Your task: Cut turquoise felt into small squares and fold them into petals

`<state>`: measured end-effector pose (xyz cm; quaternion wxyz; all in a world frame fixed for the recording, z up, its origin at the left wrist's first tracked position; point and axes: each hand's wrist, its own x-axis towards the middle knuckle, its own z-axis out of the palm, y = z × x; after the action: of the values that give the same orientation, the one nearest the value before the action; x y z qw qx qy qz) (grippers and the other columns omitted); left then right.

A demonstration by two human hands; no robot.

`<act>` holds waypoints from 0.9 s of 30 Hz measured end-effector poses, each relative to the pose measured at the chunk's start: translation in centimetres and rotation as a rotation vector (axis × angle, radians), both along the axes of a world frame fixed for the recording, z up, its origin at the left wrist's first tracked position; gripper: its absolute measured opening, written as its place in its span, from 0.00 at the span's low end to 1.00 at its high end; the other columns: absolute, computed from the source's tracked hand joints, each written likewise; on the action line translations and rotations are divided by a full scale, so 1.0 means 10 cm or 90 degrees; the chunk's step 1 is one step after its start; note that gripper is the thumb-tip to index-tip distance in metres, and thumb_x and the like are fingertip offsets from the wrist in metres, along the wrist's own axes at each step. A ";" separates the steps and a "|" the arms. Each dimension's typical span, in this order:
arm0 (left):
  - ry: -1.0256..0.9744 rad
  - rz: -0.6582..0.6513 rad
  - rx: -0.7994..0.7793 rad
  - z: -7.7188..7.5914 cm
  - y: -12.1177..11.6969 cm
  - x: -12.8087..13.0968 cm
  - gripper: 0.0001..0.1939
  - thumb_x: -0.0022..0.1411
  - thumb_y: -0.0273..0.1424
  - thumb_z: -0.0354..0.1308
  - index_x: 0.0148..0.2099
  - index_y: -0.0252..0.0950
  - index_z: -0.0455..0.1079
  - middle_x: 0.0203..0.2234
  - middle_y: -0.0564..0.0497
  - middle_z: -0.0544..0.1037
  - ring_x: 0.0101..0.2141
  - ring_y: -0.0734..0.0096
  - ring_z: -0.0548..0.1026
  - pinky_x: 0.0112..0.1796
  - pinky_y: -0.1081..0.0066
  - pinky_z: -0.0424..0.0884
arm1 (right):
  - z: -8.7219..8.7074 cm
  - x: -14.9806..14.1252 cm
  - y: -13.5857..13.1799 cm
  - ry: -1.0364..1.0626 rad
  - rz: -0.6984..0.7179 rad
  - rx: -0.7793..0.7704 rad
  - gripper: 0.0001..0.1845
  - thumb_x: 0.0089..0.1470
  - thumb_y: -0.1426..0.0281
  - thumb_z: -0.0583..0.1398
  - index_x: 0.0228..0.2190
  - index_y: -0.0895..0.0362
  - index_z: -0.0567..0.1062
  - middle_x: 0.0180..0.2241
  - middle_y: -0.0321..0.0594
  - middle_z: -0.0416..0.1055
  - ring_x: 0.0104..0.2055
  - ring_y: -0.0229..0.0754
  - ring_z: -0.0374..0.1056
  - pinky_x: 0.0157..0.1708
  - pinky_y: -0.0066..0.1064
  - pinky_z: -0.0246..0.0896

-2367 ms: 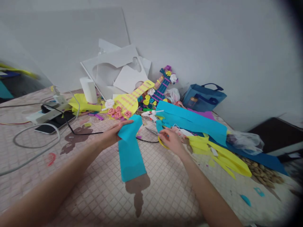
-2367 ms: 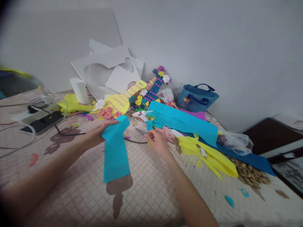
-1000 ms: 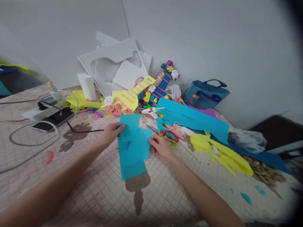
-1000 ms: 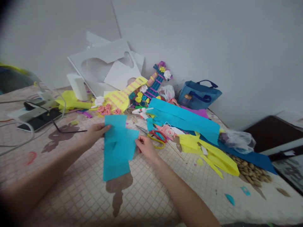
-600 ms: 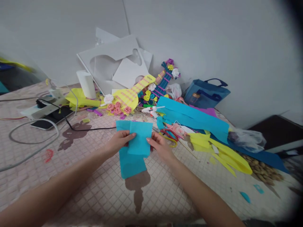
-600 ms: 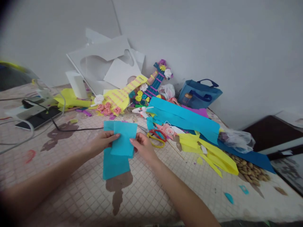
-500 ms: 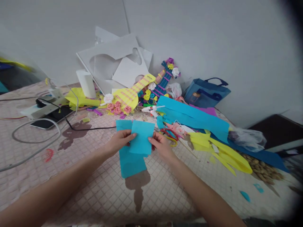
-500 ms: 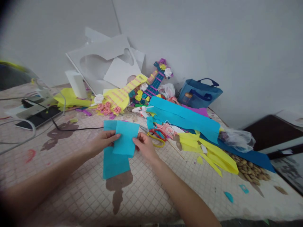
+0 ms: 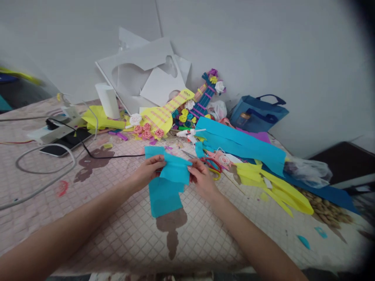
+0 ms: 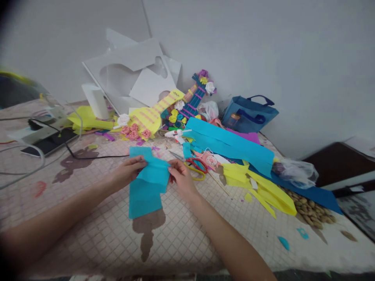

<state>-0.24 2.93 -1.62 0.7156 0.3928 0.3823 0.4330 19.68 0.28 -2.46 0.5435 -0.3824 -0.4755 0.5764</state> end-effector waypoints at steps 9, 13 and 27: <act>0.054 0.001 -0.018 0.07 0.00 0.01 0.17 0.55 0.41 0.57 0.45 0.38 0.68 0.29 0.52 0.73 0.30 0.68 0.73 0.29 0.71 0.68 | 0.03 0.02 -0.05 -0.152 -0.007 0.110 0.07 0.51 0.73 0.54 0.30 0.54 0.72 0.23 0.32 0.63 0.22 0.33 0.60 0.21 0.26 0.55; 0.112 -0.054 -0.061 0.12 -0.07 0.03 0.26 0.52 0.49 0.58 0.49 0.38 0.68 0.38 0.46 0.76 0.38 0.58 0.74 0.33 0.67 0.69 | 0.05 0.01 -0.07 -0.190 -0.004 0.131 0.06 0.51 0.72 0.54 0.30 0.54 0.72 0.24 0.33 0.63 0.22 0.34 0.59 0.22 0.27 0.55; 0.272 -0.100 0.232 0.03 -0.06 0.02 0.18 0.45 0.39 0.67 0.37 0.32 0.72 0.20 0.52 0.72 0.23 0.70 0.69 0.23 0.73 0.62 | 0.09 -0.01 -0.09 -0.236 0.093 -0.003 0.17 0.54 0.53 0.55 0.33 0.54 0.71 0.25 0.33 0.62 0.24 0.35 0.58 0.22 0.27 0.52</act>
<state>-0.05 2.33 -1.35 0.5677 0.6255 0.4090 0.3452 19.58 -0.64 -1.55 0.4028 -0.4477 -0.5923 0.5352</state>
